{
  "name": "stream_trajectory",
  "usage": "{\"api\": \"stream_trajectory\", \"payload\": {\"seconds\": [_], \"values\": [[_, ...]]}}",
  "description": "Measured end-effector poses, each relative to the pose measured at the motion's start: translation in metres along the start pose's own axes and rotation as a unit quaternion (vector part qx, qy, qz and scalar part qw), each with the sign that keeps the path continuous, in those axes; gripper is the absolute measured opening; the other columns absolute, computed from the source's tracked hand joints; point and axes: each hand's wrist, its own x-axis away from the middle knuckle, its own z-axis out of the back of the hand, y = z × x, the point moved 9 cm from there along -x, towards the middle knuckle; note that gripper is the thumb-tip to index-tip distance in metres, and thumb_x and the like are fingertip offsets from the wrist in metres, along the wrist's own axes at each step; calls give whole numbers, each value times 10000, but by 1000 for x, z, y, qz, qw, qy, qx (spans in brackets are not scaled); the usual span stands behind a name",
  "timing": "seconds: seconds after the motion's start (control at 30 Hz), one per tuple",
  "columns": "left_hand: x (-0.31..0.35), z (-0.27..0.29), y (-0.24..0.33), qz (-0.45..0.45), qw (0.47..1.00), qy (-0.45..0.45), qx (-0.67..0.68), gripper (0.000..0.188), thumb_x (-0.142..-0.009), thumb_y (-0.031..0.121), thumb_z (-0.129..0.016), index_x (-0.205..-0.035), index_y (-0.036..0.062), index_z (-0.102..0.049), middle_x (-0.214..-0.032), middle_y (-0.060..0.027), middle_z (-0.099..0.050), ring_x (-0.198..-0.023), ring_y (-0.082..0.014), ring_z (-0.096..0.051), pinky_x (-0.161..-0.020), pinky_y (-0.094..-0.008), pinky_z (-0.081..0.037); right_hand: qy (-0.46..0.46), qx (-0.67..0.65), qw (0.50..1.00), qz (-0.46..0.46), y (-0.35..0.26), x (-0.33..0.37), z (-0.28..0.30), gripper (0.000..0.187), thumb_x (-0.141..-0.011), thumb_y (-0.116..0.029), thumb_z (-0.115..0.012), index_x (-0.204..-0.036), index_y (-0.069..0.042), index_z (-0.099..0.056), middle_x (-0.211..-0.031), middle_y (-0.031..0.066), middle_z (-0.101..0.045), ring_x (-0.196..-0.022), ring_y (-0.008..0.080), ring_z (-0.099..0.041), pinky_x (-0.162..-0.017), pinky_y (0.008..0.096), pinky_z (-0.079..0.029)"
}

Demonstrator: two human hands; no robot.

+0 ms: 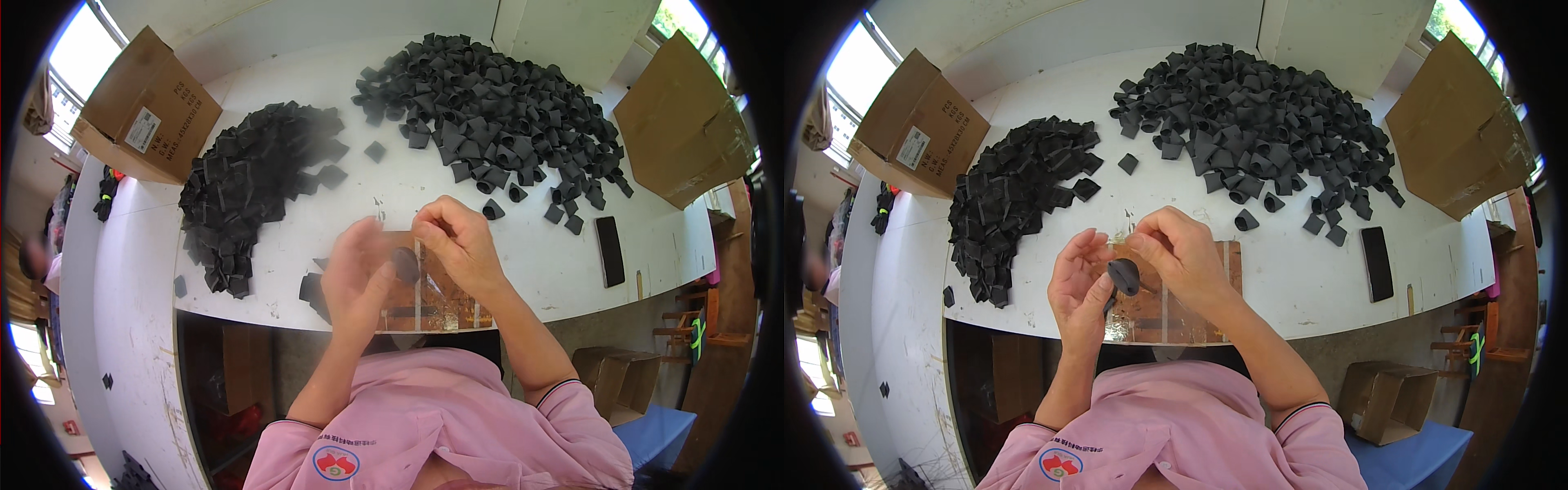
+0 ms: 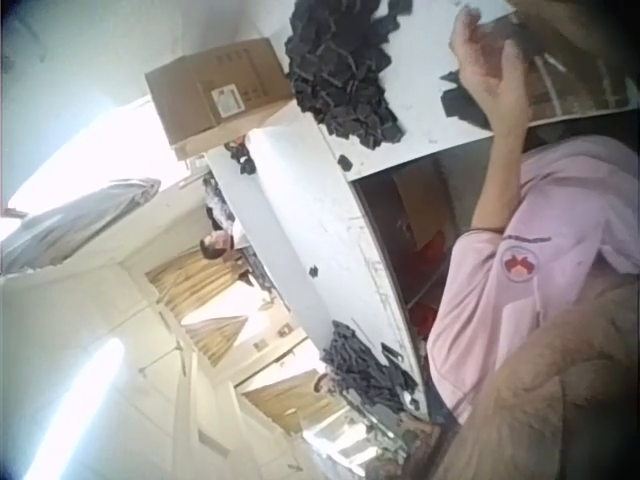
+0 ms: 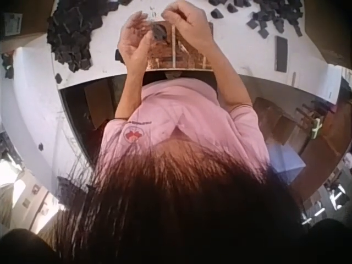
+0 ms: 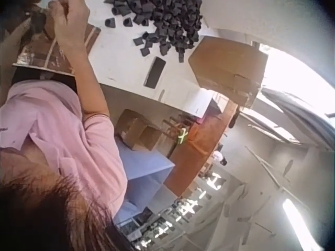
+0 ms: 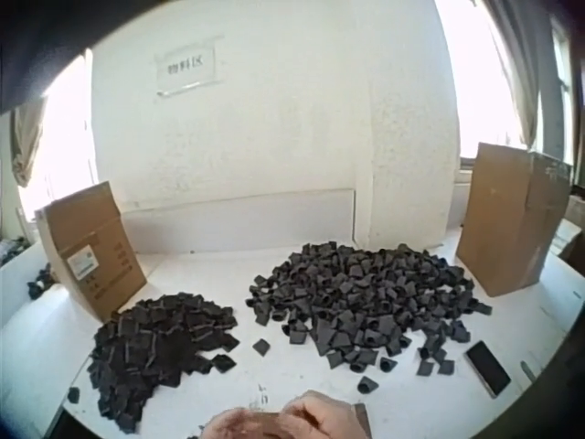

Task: The recorder is manually inspecting and trimming small, black, square-shaped parts, possibly from a manufacturing process, using their hands and a small tool to remove excess material.

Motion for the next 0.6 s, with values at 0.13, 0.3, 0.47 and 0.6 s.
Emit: {"api": "stream_trajectory", "payload": {"seconds": [0.13, 0.3, 0.47, 0.6], "values": [[-2, -27, 32, -180, 951, -146, -206, 266, -715, -27, -582, -979, -3, -566, -893, -72, -598, -793, -152, -558, -706, -252, -441, 56, 85, 984, 146, -41, 26, 9, 327, -752, -265, -652, -918, -4, -546, -792, 82, -531, -625, 169, -542, -567, 279, -448], [1, -9, 21, -82, 993, -57, -63, 115, -794, 37, -590, -902, -1, -596, -872, -116, -580, -874, -188, -521, -788, -300, -418, 31, 116, 983, 141, -53, 27, -8, 354, -683, -201, -703, -942, -23, -540, -811, 86, -536, -677, 218, -558, -565, 296, -458], [2, 3, -3, 59, 962, 4, 267, 84, -839, 100, -545, -894, 38, -562, -888, -91, -548, -909, -208, -502, -811, -326, -431, 61, 184, 964, 181, -63, 24, -11, 223, -663, -96, -682, -831, -25, -554, -735, 64, -520, -651, 221, -537, -530, 311, -438], [9, 6, -19, 98, 945, 8, 311, 94, -837, 91, -546, -915, 39, -560, -887, -92, -556, -904, -209, -509, -814, -325, -432, 84, 223, 942, 237, -63, 29, -12, 140, -668, -50, -658, -764, -28, -558, -701, 62, -515, -637, 225, -523, -522, 311, -428]]}}
